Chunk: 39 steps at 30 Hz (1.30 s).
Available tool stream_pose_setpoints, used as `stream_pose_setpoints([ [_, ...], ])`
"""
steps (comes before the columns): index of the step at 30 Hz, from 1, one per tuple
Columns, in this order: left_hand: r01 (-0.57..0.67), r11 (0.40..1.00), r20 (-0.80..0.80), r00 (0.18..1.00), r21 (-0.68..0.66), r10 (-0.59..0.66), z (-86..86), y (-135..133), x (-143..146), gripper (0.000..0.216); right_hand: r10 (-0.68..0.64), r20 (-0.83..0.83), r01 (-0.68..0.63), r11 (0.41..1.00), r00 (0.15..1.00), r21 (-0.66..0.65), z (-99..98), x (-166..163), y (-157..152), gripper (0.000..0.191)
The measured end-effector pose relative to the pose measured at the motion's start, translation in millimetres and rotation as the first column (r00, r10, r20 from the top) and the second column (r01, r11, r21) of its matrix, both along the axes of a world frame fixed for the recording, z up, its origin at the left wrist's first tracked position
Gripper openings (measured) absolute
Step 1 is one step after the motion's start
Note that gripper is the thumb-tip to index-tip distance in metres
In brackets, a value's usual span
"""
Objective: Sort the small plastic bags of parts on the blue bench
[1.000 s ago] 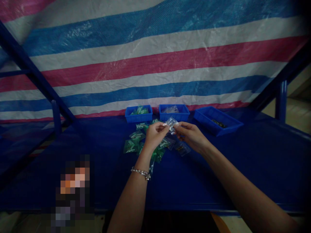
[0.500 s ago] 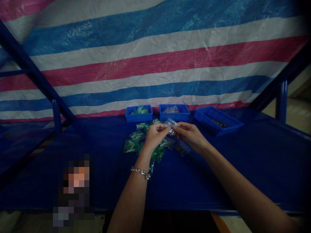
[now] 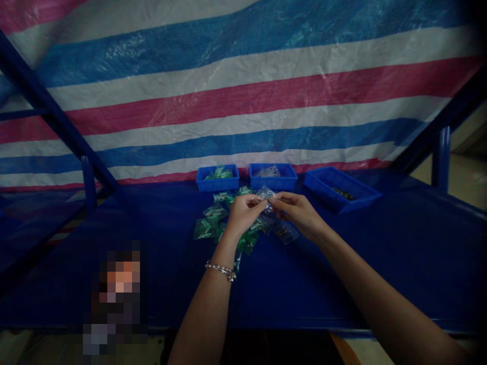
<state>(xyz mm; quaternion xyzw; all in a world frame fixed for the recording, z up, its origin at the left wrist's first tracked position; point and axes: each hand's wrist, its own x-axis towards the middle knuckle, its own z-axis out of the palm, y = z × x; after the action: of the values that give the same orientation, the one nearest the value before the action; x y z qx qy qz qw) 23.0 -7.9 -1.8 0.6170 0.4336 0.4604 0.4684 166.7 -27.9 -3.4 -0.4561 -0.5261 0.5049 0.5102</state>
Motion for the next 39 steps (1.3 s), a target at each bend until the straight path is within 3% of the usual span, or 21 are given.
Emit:
stream_pose_setpoints([
  [13, 0.030, 1.000, -0.012, 0.999, 0.001, -0.029, -3.0, 0.9, 0.2, 0.010, -0.017, 0.010, 0.016, 1.000, 1.000, 0.015, 1.7, -0.3, -1.4, 0.031],
  [22, -0.056, 0.978, -0.086, 0.994, 0.202, 0.074, -3.1, 3.9, -3.6, 0.012, -0.059, 0.028, 0.059, 0.998, 0.998, -0.005, 1.7, -0.2, -1.0, 0.039],
  [27, -0.099, 0.951, -0.104, 0.985, 0.294, 0.134, 2.2, 0.1, -4.0, 0.012, -0.084, 0.016, 0.085, 0.990, 0.996, -0.116, 3.1, 0.8, -0.8, 0.047],
  [31, -0.120, 0.916, -0.161, 0.968, 0.383, 0.194, 2.9, -2.7, -3.8, 0.013, -0.036, -0.074, 0.020, 0.979, 0.997, -0.201, 4.8, 1.6, -1.6, 0.048],
  [35, -0.057, 0.886, -0.241, 0.952, 0.460, 0.186, 2.2, -4.8, -4.0, 0.016, 0.054, -0.159, -0.088, 0.972, 0.986, -0.218, 6.9, 0.8, -3.8, 0.041],
  [39, -0.017, 0.868, -0.284, 0.942, 0.497, 0.180, 2.6, -5.5, -4.7, 0.022, 0.072, -0.193, -0.106, 0.979, 0.979, -0.176, 6.8, 0.4, -4.8, 0.027],
])
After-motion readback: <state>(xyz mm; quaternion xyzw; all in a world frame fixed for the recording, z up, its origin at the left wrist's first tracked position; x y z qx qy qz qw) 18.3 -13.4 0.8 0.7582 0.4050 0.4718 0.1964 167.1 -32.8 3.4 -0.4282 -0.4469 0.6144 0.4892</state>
